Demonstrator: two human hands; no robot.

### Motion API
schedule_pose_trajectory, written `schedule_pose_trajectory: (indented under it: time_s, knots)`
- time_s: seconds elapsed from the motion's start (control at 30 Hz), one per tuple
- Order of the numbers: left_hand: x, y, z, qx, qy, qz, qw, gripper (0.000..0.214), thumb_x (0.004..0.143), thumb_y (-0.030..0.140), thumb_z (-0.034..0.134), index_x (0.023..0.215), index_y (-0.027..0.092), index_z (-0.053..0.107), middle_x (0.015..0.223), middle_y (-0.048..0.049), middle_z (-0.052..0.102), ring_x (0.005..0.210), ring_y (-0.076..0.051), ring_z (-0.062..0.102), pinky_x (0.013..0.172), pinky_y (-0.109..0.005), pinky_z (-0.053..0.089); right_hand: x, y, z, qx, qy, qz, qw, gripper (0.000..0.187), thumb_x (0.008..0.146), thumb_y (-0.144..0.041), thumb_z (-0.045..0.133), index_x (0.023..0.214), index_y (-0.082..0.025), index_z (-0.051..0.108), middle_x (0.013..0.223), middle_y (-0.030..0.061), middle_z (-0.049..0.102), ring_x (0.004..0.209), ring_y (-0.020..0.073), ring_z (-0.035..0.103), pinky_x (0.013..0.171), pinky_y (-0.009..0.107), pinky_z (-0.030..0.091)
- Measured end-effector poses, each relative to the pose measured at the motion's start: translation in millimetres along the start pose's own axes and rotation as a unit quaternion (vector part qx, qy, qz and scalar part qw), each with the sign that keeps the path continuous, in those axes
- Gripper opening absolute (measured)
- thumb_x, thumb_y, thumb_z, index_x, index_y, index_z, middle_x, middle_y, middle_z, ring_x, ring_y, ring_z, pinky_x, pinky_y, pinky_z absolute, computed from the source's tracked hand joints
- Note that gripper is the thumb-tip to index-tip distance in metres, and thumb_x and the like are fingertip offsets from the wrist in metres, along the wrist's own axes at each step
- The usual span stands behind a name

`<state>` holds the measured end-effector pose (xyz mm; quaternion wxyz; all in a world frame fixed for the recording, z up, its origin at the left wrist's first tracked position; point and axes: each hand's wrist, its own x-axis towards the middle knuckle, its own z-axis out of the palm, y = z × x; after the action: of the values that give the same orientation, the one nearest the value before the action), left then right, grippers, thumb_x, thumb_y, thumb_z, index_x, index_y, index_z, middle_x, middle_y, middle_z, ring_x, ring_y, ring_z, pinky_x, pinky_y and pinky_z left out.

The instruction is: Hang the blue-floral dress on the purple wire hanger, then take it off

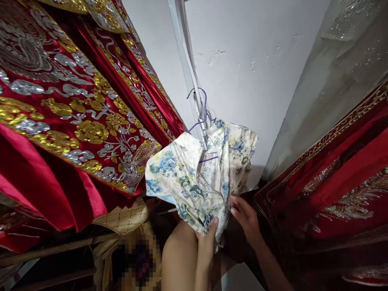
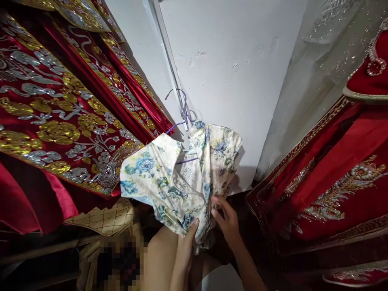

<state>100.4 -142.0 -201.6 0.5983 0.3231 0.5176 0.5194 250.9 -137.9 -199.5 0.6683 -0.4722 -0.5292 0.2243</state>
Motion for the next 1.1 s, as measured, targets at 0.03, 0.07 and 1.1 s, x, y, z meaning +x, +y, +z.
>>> schedule_pose_trajectory:
  time_s: [0.03, 0.07, 1.1]
  knots:
    - [-5, -2, 1.7, 0.008, 0.010, -0.001, 1.000, 0.081, 0.073, 0.055, 0.082, 0.143, 0.026, 0.055, 0.147, -0.0103, 0.059, 0.149, -0.034, 0.038, 0.124, -0.047, 0.033, -20, 13, 1, 0.020, 0.040, 0.071, 0.997, 0.023, 0.092, -0.039, 0.065, 0.105, -0.022, 0.075, 0.101, 0.0103, 0.079, 0.091, 0.0287, 0.075, 0.076, 0.039, 0.062]
    - [-9, -2, 2.4, 0.012, 0.013, -0.001, 1.000, 0.081, 0.073, 0.056, 0.082, 0.143, 0.027, 0.055, 0.149, -0.0097, 0.057, 0.150, -0.033, 0.037, 0.124, -0.045, 0.032, -35, 22, 1, 0.032, 0.057, 0.127, 0.990, 0.024, 0.089, -0.043, 0.069, 0.094, -0.021, 0.076, 0.089, 0.0090, 0.078, 0.080, 0.0276, 0.074, 0.067, 0.037, 0.061]
    - [-36, 24, 9.9, -0.013, -0.054, -0.063, 0.996, 0.062, 0.072, 0.046, 0.086, 0.125, 0.021, 0.070, 0.124, -0.0117, 0.074, 0.137, -0.033, 0.054, 0.119, -0.046, 0.039, -10, -31, 22, 0.077, 0.089, 0.209, 0.971, 0.025, 0.079, -0.040, 0.078, 0.076, -0.019, 0.065, 0.062, -0.0020, 0.057, 0.057, 0.0134, 0.051, 0.055, 0.025, 0.044]
